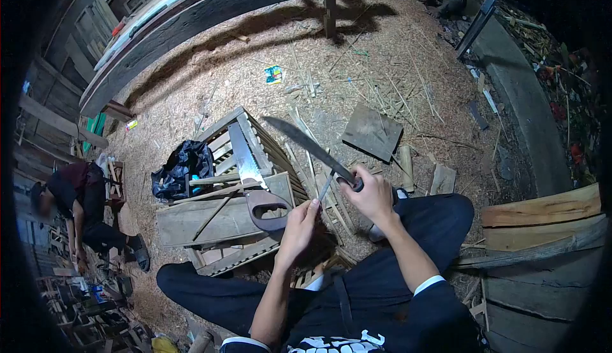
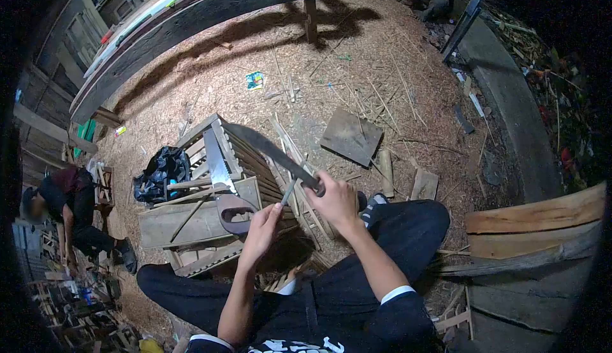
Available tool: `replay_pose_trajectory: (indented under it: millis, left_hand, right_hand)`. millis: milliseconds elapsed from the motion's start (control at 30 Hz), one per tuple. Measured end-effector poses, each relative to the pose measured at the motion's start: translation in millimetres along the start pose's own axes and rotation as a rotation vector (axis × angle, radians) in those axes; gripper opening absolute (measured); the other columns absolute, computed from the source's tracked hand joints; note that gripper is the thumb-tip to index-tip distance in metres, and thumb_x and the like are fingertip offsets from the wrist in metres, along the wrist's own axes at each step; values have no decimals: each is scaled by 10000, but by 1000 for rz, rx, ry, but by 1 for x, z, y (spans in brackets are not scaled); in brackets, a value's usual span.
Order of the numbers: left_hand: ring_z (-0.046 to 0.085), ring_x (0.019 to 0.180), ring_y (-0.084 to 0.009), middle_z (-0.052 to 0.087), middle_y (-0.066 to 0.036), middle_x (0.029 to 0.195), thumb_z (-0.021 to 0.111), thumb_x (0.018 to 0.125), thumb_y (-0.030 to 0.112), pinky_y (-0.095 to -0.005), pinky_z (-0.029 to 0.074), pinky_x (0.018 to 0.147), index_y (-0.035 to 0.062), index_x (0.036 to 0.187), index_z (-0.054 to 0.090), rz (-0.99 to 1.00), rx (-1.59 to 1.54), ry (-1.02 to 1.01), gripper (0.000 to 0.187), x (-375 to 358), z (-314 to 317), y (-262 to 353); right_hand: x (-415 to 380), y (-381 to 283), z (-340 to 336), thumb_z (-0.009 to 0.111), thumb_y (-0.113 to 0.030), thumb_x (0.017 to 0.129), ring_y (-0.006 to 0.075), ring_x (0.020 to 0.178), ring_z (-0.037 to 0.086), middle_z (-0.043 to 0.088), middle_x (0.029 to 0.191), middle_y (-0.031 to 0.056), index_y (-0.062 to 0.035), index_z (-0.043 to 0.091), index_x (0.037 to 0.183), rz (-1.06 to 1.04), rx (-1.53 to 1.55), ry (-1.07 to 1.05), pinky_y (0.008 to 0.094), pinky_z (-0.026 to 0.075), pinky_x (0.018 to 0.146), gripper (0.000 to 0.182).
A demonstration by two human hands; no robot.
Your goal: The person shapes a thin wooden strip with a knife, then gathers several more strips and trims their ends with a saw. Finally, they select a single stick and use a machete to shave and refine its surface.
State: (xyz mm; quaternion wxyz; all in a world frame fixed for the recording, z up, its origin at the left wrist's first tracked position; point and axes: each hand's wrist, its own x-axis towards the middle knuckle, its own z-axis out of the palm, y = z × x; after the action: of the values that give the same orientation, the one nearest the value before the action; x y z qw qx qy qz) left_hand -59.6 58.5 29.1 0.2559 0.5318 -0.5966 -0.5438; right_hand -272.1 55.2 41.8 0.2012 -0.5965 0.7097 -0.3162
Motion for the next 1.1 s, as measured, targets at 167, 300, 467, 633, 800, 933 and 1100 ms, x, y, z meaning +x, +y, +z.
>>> replay_pose_trajectory:
  millis: [167, 300, 467, 633, 800, 933, 1100]
  left_hand:
    - [386, 636, -92, 400, 22, 673, 461, 1107, 389, -307, 349, 556, -7, 916, 525, 35, 66, -24, 444, 0, 6, 4]
    - [412, 651, -139, 452, -78, 671, 460, 1105, 367, -351, 395, 598, -23, 987, 531, 54, 146, -25, 414, -7, 12, 30]
    - [629, 674, -411, 574, -252, 683, 473, 1091, 312, -477, 471, 654, -16, 1174, 607, 115, 250, 29, 364, -6, 17, 25]
    - [648, 679, -367, 613, -230, 718, 471, 1094, 287, -452, 495, 672, 16, 1269, 611, 101, 244, 27, 352, -8, 20, 32]
    - [643, 660, -299, 636, -199, 740, 472, 1096, 253, -423, 504, 679, 7, 1324, 598, 135, 146, 39, 358, -8, 25, 33]
    - [624, 667, -244, 627, -168, 729, 488, 1091, 231, -389, 496, 666, -19, 1322, 581, 210, 96, 54, 352, -2, 25, 16]
    - [607, 685, -202, 633, -144, 743, 515, 1085, 231, -360, 483, 650, -48, 1204, 618, 137, 121, 51, 320, -2, 21, 25]
  right_hand:
    - [5, -2, -9, 818, -542, 811, 325, 619, 687, 663, 649, 95, -151, 689, 1093, 37, 33, -13, 421, 501, 576, 499]
    - [6, 3, -6, 831, -554, 791, 322, 672, 705, 691, 711, 121, -113, 700, 1101, 56, 35, -8, 418, 513, 603, 556]
    - [7, 14, -3, 836, -569, 777, 296, 688, 698, 696, 751, 128, -54, 713, 1084, -3, 69, 116, 394, 518, 632, 613]
    - [6, 11, -13, 832, -523, 811, 200, 618, 618, 659, 714, 84, -46, 720, 1078, 126, 108, 30, 357, 492, 611, 558]
    - [5, 19, -10, 817, -486, 839, 190, 610, 600, 651, 711, 80, -42, 723, 1070, 109, 123, 61, 353, 481, 599, 510]
    - [4, 31, -3, 799, -472, 862, 195, 616, 620, 651, 703, 85, -44, 723, 1071, 33, 87, 148, 358, 477, 593, 482]
    - [5, 24, -9, 782, -458, 880, 214, 623, 658, 667, 692, 100, -54, 718, 1043, 136, 101, 56, 368, 487, 593, 441]
